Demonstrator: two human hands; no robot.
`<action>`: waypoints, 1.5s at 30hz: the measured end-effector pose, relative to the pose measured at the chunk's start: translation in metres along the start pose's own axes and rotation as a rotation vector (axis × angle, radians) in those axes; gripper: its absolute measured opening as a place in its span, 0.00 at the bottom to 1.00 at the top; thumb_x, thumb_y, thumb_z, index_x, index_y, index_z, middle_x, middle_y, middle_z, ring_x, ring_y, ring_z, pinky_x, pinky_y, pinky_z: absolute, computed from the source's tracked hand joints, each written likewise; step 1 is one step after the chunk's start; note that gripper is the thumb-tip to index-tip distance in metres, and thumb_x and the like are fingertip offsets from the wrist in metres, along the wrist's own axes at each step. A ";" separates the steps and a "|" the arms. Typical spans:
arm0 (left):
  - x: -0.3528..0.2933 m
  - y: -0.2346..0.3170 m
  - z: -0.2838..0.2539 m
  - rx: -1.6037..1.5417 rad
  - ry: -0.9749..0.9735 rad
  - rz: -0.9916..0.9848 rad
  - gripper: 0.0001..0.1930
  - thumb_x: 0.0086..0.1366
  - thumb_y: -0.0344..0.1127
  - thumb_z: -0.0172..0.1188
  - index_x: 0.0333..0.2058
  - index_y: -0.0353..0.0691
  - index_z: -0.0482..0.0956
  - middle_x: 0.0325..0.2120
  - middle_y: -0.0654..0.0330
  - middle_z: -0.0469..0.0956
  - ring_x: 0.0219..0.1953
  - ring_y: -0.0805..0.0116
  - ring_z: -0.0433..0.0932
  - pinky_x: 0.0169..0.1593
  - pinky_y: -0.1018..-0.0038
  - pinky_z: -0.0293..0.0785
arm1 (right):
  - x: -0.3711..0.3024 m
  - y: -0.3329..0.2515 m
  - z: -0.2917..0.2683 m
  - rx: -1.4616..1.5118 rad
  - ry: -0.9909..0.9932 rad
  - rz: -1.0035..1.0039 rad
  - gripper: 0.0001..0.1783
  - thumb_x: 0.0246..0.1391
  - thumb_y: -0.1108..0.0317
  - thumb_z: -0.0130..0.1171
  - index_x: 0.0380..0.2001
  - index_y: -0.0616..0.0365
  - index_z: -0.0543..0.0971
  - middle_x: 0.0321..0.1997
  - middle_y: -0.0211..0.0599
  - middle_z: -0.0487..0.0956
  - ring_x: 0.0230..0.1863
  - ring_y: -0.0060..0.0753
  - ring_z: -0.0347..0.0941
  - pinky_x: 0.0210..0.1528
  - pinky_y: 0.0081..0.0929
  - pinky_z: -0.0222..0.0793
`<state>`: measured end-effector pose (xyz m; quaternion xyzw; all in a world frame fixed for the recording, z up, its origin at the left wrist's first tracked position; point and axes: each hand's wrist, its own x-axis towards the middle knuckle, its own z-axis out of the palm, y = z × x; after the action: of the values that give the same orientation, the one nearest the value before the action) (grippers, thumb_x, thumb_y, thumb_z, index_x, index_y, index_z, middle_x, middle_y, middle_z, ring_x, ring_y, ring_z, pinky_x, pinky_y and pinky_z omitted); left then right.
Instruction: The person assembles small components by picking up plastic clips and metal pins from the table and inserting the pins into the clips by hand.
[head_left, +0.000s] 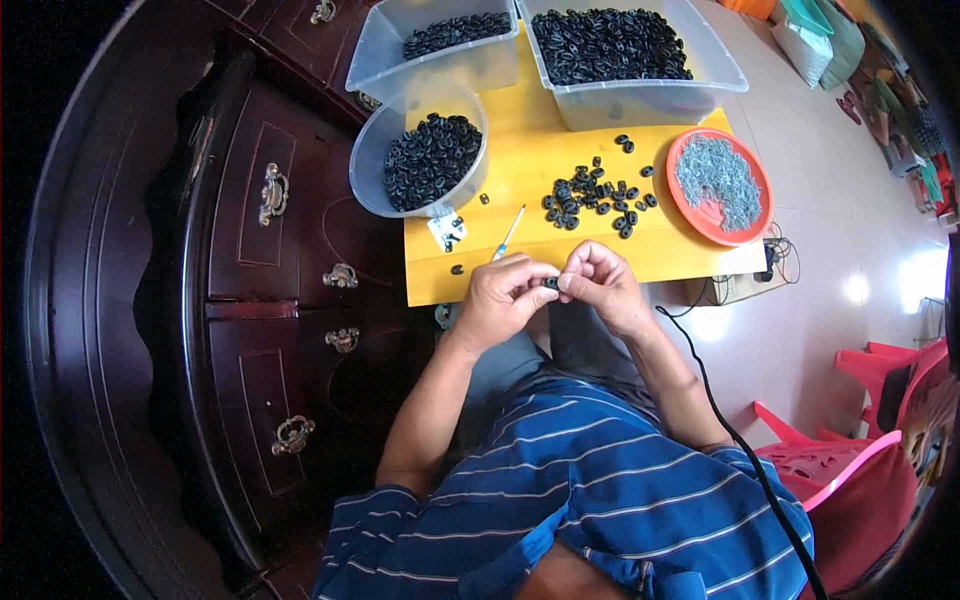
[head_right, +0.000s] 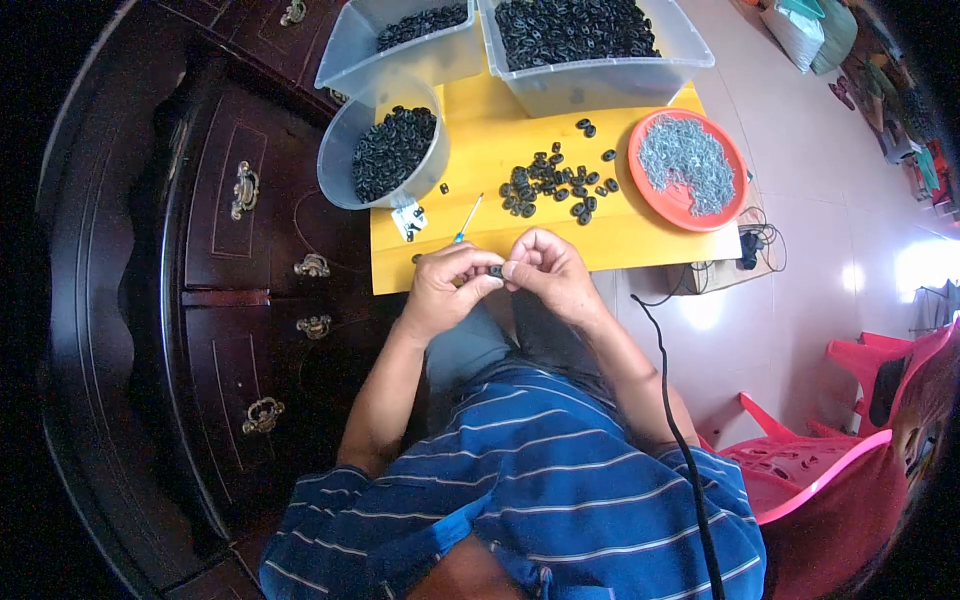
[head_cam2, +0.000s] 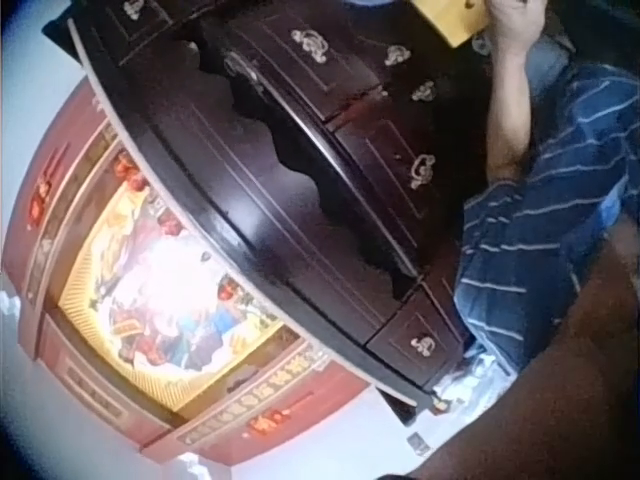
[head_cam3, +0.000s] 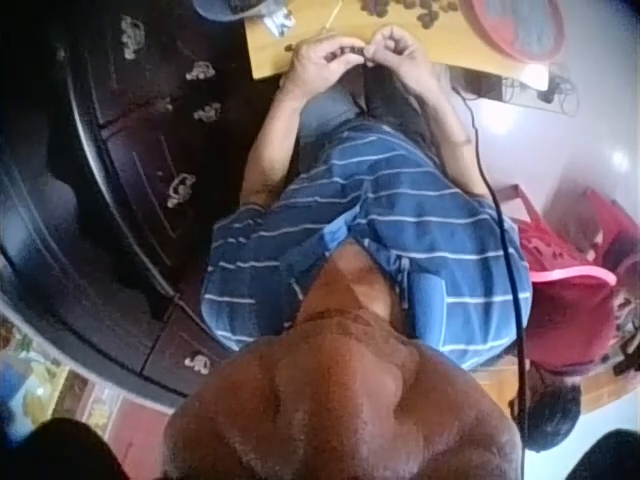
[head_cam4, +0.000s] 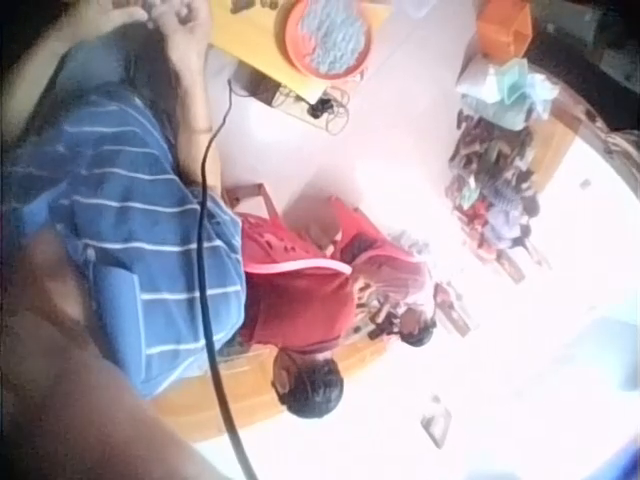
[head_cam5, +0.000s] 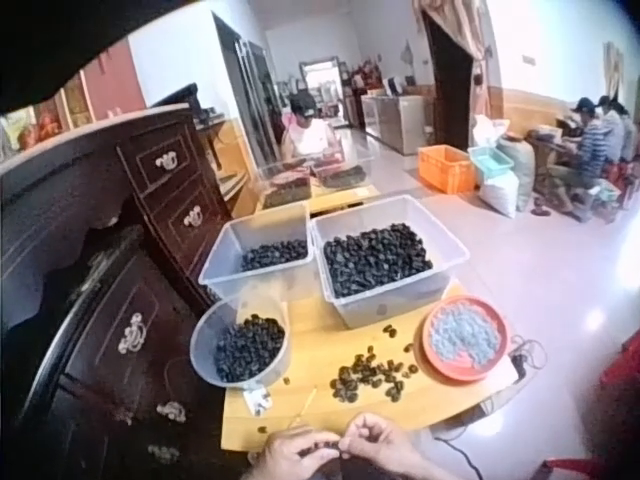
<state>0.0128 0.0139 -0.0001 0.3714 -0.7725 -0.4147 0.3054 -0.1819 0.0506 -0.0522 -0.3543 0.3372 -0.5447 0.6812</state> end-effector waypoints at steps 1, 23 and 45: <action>0.001 0.001 0.001 -0.003 -0.010 -0.013 0.10 0.56 0.23 0.70 0.38 0.38 0.85 0.24 0.65 0.77 0.24 0.78 0.72 0.30 0.79 0.69 | 0.001 0.000 -0.001 0.004 -0.005 -0.005 0.07 0.59 0.76 0.64 0.35 0.57 0.74 0.31 0.27 0.79 0.31 0.19 0.75 0.37 0.18 0.72; 0.071 0.011 0.036 0.163 -0.119 0.140 0.08 0.59 0.27 0.66 0.39 0.39 0.81 0.28 0.56 0.79 0.29 0.58 0.80 0.33 0.67 0.75 | 0.010 -0.017 -0.061 0.090 0.066 0.001 0.07 0.61 0.77 0.62 0.35 0.56 0.73 0.30 0.25 0.78 0.32 0.15 0.74 0.37 0.16 0.72; 0.076 -0.015 -0.017 0.131 -0.437 -0.186 0.05 0.62 0.26 0.60 0.36 0.38 0.82 0.22 0.67 0.77 0.25 0.81 0.72 0.30 0.78 0.71 | -0.006 -0.013 -0.066 -0.235 0.100 0.029 0.05 0.61 0.76 0.63 0.34 0.57 0.76 0.30 0.18 0.74 0.31 0.09 0.68 0.35 0.12 0.67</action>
<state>-0.0105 -0.0621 0.0068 0.3613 -0.8082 -0.4603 0.0667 -0.2451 0.0469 -0.0751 -0.3993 0.4373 -0.5082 0.6253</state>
